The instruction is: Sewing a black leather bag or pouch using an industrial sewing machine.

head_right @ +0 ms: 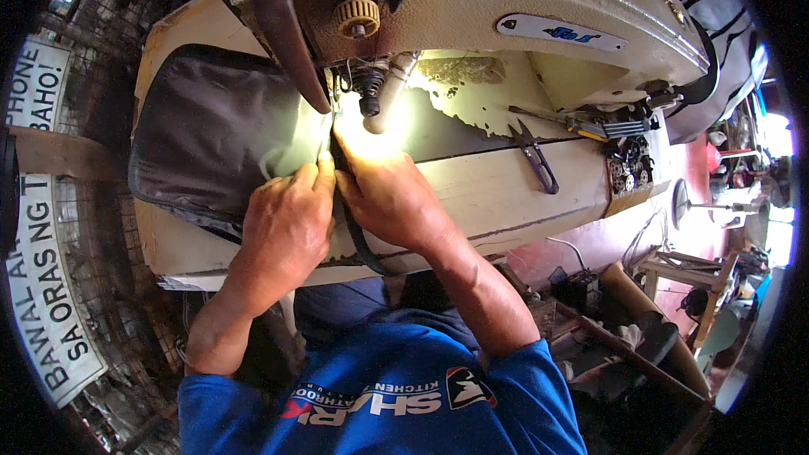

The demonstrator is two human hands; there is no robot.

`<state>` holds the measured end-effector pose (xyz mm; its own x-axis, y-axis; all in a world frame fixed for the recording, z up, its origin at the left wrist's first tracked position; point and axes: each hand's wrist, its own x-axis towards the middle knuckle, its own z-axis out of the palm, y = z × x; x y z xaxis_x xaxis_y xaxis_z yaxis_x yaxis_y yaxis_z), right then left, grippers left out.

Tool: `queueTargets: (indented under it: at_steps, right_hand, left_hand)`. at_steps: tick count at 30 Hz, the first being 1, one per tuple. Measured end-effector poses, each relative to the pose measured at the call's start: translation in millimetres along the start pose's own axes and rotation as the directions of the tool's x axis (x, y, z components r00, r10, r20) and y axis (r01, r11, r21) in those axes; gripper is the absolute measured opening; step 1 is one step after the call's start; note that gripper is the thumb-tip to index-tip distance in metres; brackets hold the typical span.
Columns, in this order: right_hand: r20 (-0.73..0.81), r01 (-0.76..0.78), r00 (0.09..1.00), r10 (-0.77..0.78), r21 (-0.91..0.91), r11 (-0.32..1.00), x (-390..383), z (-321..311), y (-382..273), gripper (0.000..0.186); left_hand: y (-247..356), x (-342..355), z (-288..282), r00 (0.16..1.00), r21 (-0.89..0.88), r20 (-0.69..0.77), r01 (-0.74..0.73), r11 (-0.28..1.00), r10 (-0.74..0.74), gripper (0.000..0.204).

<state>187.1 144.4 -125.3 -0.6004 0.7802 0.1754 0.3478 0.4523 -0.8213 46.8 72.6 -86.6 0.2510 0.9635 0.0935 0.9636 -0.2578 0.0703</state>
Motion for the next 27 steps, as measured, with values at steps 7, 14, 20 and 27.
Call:
queueTargets:
  at_steps: [7,14,20,27]
  right_hand:
    - [0.141,0.118,0.985,-0.097,-0.149,0.982,11.0,-5.8,2.5,0.022]
    - [0.070,0.122,0.992,-0.109,-0.234,0.964,14.9,-2.0,10.4,0.027]
    - [0.042,-0.117,0.992,0.122,-0.120,0.986,-5.1,-13.9,-5.8,0.030]
    - [0.027,-0.315,0.949,0.315,-0.001,0.949,-21.0,-11.7,-5.7,0.025]
  left_hand:
    - [9.5,0.1,4.6,0.999,-0.012,0.015,0.051,0.999,-0.050,0.005]
    - [9.7,11.8,8.2,0.998,-0.011,-0.004,0.068,0.998,-0.068,0.003]
    - [15.6,2.2,-3.7,0.994,0.066,-0.067,0.088,0.994,-0.084,0.009]
    - [4.5,-13.5,6.2,0.983,0.098,-0.183,0.045,0.994,-0.027,0.018]
